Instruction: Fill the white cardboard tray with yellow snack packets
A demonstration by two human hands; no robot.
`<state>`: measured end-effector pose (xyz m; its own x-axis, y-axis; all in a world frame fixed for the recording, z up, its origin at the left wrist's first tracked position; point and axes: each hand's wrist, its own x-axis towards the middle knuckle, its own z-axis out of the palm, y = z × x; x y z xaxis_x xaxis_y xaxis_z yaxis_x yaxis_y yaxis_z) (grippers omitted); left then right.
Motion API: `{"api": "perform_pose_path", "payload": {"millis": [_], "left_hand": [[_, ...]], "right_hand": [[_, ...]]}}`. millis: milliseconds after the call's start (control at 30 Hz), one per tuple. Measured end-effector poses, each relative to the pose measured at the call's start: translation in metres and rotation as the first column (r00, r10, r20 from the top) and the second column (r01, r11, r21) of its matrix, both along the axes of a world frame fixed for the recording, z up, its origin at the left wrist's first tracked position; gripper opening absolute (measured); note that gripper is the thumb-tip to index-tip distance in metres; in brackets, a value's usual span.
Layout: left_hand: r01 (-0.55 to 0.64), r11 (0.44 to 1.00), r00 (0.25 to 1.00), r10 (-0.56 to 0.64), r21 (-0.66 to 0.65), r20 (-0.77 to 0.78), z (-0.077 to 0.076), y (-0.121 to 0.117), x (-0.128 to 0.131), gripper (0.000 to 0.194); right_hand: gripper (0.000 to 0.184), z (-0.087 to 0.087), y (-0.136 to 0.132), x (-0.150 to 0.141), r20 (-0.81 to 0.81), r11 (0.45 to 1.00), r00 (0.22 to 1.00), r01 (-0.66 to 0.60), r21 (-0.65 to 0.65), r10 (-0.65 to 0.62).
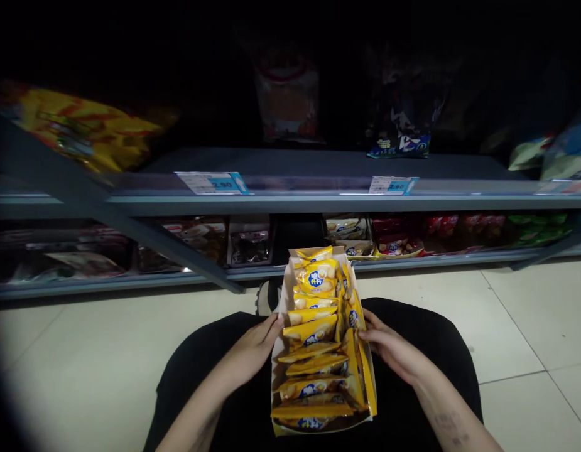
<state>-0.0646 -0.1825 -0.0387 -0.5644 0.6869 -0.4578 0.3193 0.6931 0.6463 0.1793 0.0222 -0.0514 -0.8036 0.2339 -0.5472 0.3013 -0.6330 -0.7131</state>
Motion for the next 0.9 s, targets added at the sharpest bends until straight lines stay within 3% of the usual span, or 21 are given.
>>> {"api": "perform_pose_path", "payload": {"millis": [100,200,300,400,467,600,767,900], "left_hand": [[-0.079,0.993,0.973,0.057,0.089,0.223,-0.002,-0.007,0.017,0.064],[-0.060,0.994,0.956,0.029,0.096,0.291,0.002,-0.004,0.024,0.065],[-0.001,1.000,0.986,0.005,-0.019,0.167,0.012,-0.004,0.028,0.061],[0.058,0.993,0.996,-0.051,-0.105,0.070,0.018,-0.008,0.031,0.061],[0.096,0.983,0.995,-0.093,-0.155,0.024,0.018,-0.011,0.033,0.061],[0.136,0.968,0.984,-0.158,-0.213,-0.087,0.012,-0.017,0.041,0.060],[0.163,0.983,0.979,-0.172,-0.087,-0.112,0.016,-0.041,0.053,0.064],[0.072,0.994,0.987,-0.060,0.080,-0.146,0.033,-0.071,0.053,0.064]], "right_hand": [[0.066,-0.005,-0.014,0.004,-0.010,0.992,0.997,0.072,-0.103,-0.073],[0.079,-0.007,-0.028,0.001,-0.042,0.981,0.992,0.107,-0.161,-0.115],[0.090,-0.002,-0.042,0.005,-0.050,0.966,0.986,0.145,-0.215,-0.159],[0.090,0.006,-0.055,0.018,0.013,0.963,0.985,0.173,-0.205,-0.174],[0.085,0.008,-0.062,0.028,0.052,0.968,0.987,0.160,-0.194,-0.153],[0.086,0.003,-0.080,0.037,0.086,0.939,0.988,0.148,-0.310,-0.128],[0.086,0.003,-0.110,0.044,0.034,0.945,0.973,0.231,-0.231,-0.229],[0.088,0.011,-0.123,0.047,-0.069,0.957,0.982,0.155,-0.244,-0.177]]}}
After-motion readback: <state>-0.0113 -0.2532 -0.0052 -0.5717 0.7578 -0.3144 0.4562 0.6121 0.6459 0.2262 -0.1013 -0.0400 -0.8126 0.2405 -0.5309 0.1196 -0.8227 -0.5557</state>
